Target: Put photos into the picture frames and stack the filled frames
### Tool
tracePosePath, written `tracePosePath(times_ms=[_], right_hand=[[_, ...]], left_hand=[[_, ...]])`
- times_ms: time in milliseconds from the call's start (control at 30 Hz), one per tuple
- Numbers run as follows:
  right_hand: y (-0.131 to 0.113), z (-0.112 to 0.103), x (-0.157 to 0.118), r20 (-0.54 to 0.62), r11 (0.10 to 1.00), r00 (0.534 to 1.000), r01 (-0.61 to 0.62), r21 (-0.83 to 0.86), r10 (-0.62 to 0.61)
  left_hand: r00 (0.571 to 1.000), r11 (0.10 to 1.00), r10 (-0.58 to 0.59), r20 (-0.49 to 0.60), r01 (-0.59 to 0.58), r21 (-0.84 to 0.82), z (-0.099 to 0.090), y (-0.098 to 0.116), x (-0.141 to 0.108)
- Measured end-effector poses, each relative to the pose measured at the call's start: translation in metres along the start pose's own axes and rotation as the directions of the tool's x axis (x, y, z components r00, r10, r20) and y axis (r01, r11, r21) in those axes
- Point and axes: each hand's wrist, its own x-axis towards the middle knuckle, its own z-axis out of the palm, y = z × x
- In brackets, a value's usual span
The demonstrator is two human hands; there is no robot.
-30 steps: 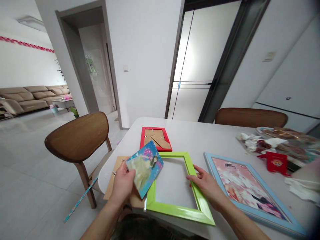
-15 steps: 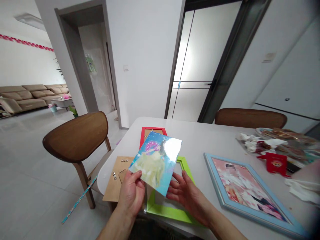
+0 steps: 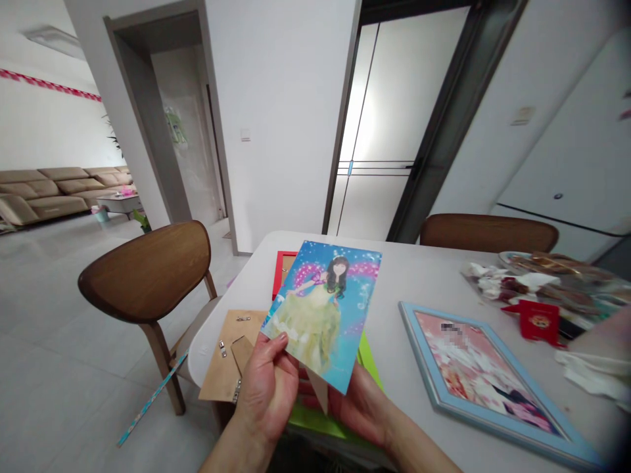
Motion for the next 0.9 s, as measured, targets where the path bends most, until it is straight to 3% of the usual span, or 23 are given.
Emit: tracePosePath(times_ms=[100, 200, 267, 333, 400, 500, 600, 700, 800, 900], right_hand=[[0.0, 0.009, 0.0, 0.077, 0.999, 0.997, 0.027, 0.046, -0.031], [-0.011, 0.009, 0.004, -0.122, 0.973, 0.969, 0.222, 0.063, -0.213], [-0.019, 0.004, 0.004, -0.285, 0.932, 0.894, 0.363, 0.004, -0.347], [-0.025, -0.002, 0.002, -0.376, 0.9, 0.826, 0.432, -0.054, -0.419], [-0.025, -0.005, 0.0, -0.431, 0.897, 0.801, 0.439, -0.05, -0.416], [-0.02, -0.004, -0.003, -0.471, 0.927, 0.821, 0.374, 0.017, -0.323], [-0.02, -0.003, -0.006, -0.413, 0.942, 0.854, 0.333, -0.032, -0.316], [-0.026, -0.007, -0.011, -0.334, 0.937, 0.876, 0.336, -0.096, -0.349], [-0.031, -0.009, -0.016, -0.299, 0.943, 0.895, 0.304, -0.134, -0.331], [-0.029, -0.006, -0.018, -0.29, 0.956, 0.916, 0.23, -0.181, -0.276]], left_hand=[[0.999, 0.999, 0.006, 0.051, -0.008, 0.034, 0.012, 0.003, -0.006], [1.0, 0.998, 0.025, 0.017, -0.026, 0.057, 0.014, 0.003, -0.007], [0.999, 0.998, 0.042, -0.031, -0.04, 0.055, 0.006, 0.002, -0.002], [0.996, 0.998, 0.051, -0.071, -0.047, 0.052, -0.006, -0.004, 0.005], [0.993, 0.996, 0.061, -0.101, -0.054, 0.067, -0.018, -0.013, 0.01], [0.996, 0.993, 0.056, -0.065, -0.049, 0.11, -0.03, -0.03, 0.007], [0.998, 0.986, -0.025, 0.066, 0.014, 0.164, -0.035, -0.036, -0.004], [0.978, 0.971, -0.129, 0.166, 0.09, 0.221, -0.038, -0.021, -0.009], [0.952, 0.938, -0.239, 0.192, 0.175, 0.3, -0.036, 0.001, 0.001], [0.955, 0.91, -0.221, 0.195, 0.131, 0.393, -0.034, 0.008, 0.015]])
